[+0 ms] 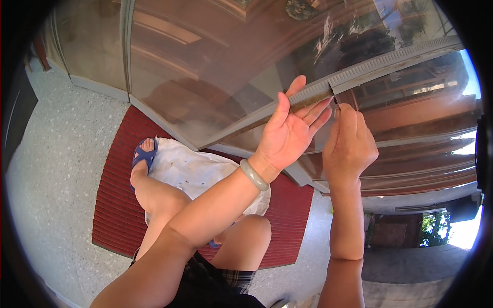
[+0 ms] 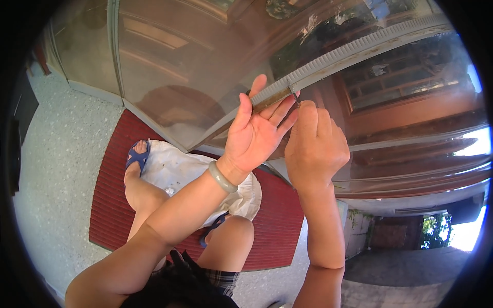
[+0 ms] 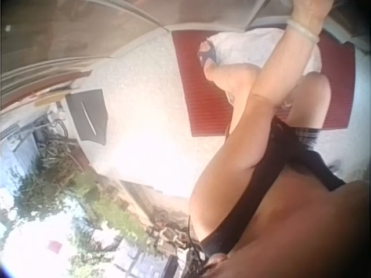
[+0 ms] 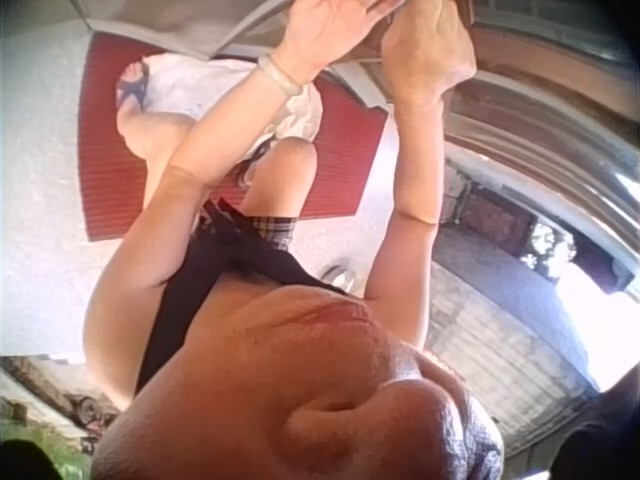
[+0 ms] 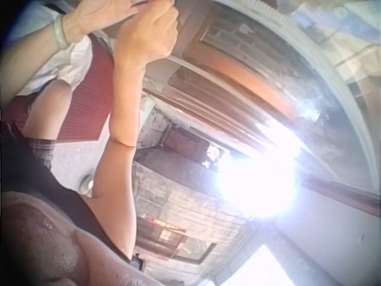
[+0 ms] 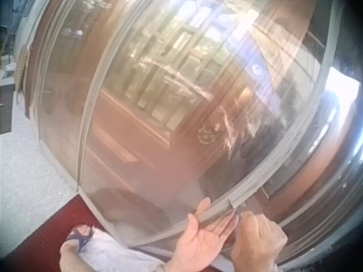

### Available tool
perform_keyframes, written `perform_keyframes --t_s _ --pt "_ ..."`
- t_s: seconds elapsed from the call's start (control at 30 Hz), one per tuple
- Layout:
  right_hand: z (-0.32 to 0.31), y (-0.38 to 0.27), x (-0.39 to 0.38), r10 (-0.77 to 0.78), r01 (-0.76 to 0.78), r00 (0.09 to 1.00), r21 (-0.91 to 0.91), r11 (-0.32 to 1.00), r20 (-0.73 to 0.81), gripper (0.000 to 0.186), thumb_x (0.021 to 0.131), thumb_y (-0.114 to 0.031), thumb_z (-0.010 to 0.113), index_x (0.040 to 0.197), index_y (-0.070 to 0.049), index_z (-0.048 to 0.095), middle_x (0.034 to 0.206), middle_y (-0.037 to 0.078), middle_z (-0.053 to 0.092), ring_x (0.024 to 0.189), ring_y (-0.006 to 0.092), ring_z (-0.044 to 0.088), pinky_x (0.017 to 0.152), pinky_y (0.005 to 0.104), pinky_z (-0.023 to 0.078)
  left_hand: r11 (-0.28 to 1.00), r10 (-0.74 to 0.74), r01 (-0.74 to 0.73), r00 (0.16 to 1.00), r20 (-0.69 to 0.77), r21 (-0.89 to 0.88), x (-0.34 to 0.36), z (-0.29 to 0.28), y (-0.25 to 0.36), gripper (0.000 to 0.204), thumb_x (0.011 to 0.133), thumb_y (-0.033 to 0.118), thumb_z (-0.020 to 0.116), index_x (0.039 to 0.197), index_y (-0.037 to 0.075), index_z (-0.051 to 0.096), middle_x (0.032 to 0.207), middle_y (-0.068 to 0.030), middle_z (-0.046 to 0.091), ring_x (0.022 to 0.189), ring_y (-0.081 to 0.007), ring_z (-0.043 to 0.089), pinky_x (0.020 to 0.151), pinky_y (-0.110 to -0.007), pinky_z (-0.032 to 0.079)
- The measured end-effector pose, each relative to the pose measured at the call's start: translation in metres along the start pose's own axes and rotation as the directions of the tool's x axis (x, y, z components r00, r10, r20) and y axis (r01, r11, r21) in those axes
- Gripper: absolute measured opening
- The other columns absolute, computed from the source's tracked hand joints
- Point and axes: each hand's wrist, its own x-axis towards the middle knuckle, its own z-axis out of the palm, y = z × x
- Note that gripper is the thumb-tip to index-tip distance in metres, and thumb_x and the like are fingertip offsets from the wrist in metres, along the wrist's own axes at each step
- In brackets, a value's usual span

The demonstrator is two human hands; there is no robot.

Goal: Cutting and removing a rubber seal from a glass door frame using a utility knife.

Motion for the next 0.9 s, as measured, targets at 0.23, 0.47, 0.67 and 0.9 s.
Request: perform_keyframes --t_s 0.23,0.47,0.67,0.9 --pt "-0.004 -0.005 -0.004 -0.005 0.001 0.999 0.08 0.997 0.052 0.019 0.077 -0.004 0.063 0.095 -0.007 0.062 0.071 0.004 0.055 0.055 0.0223 0.055 0.048 0.033 0.043 1.0 0.004 -0.004 1.0 -0.014 -0.022 0.0 0.0 0.0 0.047 0.101 0.045 0.035 0.144 0.027 0.038 0.149 -0.0128 0.039 0.143 -0.0288 0.026 0.118 -0.048 0.02" --pt "0.0 0.002 0.011 -0.024 0.019 0.997 -0.067 0.998 -0.07 0.017 0.076 -0.005 0.063 0.093 -0.007 0.061 0.072 0.002 0.055 0.056 0.0208 0.055 0.048 0.0317 0.043 1.0 0.01 -0.011 1.0 -0.006 -0.006 -0.001 0.003 0.0 0.048 0.101 0.045 0.034 0.145 0.025 0.036 0.148 -0.0132 0.039 0.142 -0.0287 0.028 0.118 -0.048 0.02" --pt "0.015 -0.012 -0.01 -0.044 0.043 0.999 -0.061 0.997 -0.016 0.013 0.077 -0.006 0.062 0.09 -0.008 0.06 0.067 0.001 0.049 0.052 0.017 0.051 0.046 0.03 0.04 0.999 0.004 -0.003 1.0 -0.03 0.043 0.0 0.003 -0.002 0.05 0.101 0.046 0.034 0.146 0.024 0.033 0.147 -0.0147 0.041 0.142 -0.0282 0.029 0.118 -0.046 0.021" --pt "0.007 -0.014 -0.012 0.026 -0.026 1.0 0.131 0.991 0.006 0.013 0.081 -0.004 0.063 0.093 -0.007 0.062 0.071 0.004 0.056 0.055 0.0219 0.055 0.048 0.0322 0.043 0.999 -0.004 0.005 0.999 -0.049 0.034 -0.001 0.005 -0.001 0.051 0.101 0.046 0.033 0.147 0.025 0.032 0.145 -0.0135 0.043 0.142 -0.0282 0.027 0.117 -0.046 0.021"
